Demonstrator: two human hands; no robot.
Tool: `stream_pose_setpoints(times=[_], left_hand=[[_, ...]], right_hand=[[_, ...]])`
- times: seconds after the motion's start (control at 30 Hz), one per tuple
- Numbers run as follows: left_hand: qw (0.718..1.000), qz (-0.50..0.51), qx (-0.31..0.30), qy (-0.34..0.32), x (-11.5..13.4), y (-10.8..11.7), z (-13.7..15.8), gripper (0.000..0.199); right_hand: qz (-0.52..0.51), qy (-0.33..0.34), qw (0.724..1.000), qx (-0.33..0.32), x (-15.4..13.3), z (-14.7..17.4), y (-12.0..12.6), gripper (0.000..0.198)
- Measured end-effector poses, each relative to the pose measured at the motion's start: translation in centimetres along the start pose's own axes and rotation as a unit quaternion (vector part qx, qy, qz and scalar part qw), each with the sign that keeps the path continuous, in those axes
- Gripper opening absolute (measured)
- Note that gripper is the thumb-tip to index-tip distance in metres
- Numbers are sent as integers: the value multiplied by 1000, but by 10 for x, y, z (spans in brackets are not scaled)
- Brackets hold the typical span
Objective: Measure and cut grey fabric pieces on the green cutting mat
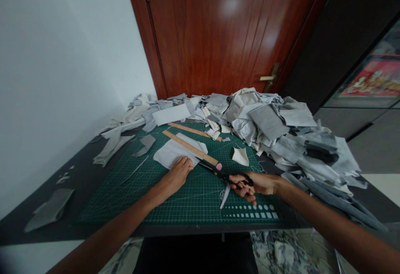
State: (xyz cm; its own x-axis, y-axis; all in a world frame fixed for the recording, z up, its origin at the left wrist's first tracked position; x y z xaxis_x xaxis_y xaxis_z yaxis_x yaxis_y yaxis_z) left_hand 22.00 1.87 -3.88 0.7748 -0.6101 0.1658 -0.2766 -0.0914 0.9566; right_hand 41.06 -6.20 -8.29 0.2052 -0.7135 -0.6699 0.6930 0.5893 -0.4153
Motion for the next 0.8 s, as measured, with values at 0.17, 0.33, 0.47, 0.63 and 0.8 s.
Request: stream_pose_setpoints(times=[0.17,0.33,0.47,0.63,0.8], left_hand=[[999,-36,-18,25,3,6,0,13],[999,-5,-17,29,2,8,0,13],[1000,-6,-16,23,2,7,1,13],[999,-21,-16,28,4,9,2,14],[999,-29,-24,28,6,11,3,14]], right_hand=[[21,3,1000,-2,-7,-9,4,56],[51,16,999,6,-11,-15,10,52],[48,21,999,2,-12,-16,8,52],[55,40,998,18,-14,-15,9,48],[45,43,998,19,-12,-16,10,48]])
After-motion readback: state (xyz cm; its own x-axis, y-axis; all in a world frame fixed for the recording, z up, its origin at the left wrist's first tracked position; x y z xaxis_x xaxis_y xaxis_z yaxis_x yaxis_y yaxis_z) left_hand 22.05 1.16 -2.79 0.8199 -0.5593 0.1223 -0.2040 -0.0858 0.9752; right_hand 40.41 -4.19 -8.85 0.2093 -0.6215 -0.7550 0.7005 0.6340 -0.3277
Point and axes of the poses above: each hand's wrist, its own z-axis away from the middle knuckle, its own y-axis out of the back of the hand, x = y × z, the point moved 10 cm from there along -z, towards the middle knuckle, and after that the axes turned 6 degrees about -z, right-handed, at the moved point
